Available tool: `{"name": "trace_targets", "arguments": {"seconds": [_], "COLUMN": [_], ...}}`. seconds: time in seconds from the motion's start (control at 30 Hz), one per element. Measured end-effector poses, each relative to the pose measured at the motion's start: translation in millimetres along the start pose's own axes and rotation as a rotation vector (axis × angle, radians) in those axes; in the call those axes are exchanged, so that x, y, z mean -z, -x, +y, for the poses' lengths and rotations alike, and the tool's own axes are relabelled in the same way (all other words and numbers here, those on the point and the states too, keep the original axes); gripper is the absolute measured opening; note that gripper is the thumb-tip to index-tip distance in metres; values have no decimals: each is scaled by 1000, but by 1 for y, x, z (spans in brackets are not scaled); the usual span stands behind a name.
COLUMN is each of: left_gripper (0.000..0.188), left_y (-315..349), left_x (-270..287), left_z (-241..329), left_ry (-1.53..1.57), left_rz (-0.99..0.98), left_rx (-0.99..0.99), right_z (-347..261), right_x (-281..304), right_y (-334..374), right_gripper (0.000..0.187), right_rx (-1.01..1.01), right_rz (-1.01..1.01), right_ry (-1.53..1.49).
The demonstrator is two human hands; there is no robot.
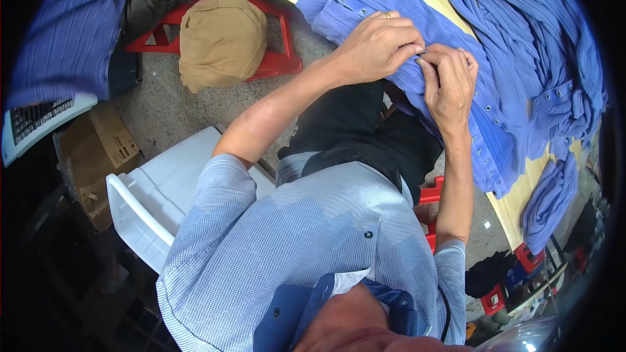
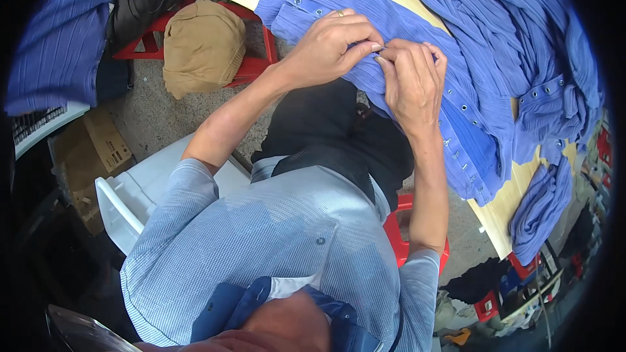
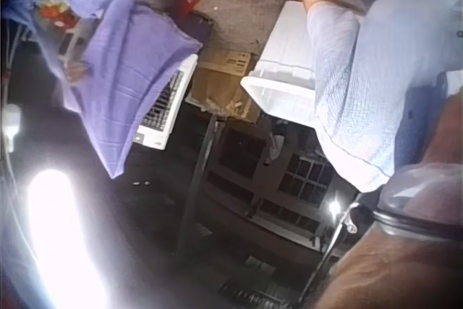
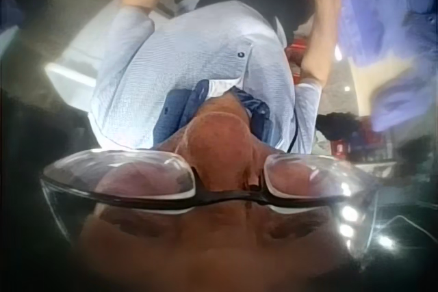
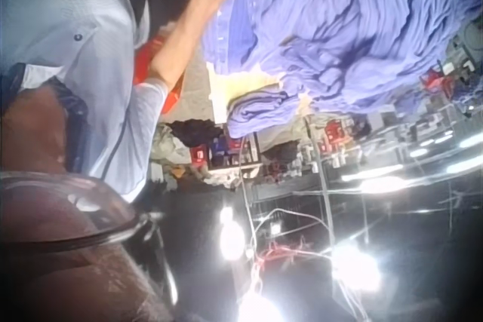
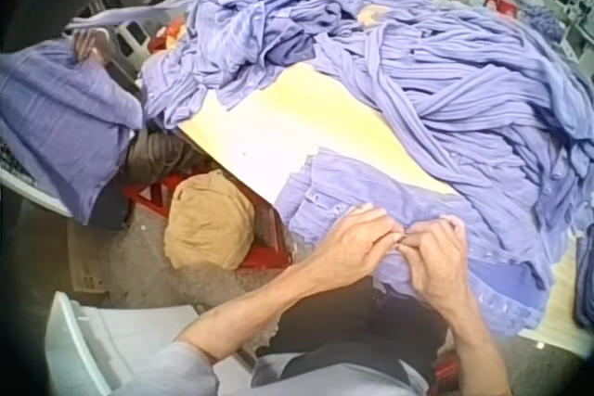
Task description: Manually fastening hooks and eyes on blue fabric strips in a textile manufacturing environment.
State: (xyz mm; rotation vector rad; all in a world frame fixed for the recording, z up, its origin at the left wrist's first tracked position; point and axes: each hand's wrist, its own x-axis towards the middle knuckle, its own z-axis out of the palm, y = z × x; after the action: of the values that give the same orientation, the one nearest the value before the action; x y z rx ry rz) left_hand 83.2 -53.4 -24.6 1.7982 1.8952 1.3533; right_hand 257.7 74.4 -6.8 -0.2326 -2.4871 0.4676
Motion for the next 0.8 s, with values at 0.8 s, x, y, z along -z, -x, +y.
{"name": "trace_targets", "arguments": {"seconds": [0.8], "left_gripper": [9], "left_y": [-5], "left_x": [7], "left_z": [2], "left_ry": [-4], "left_rz": [-81], "left_rx": [-12], "right_z": [6], "right_x": [-4], "right_y": [4], "right_gripper": [21], "right_rx": [2], "right_rz": [35], "right_ry": [-7]}}
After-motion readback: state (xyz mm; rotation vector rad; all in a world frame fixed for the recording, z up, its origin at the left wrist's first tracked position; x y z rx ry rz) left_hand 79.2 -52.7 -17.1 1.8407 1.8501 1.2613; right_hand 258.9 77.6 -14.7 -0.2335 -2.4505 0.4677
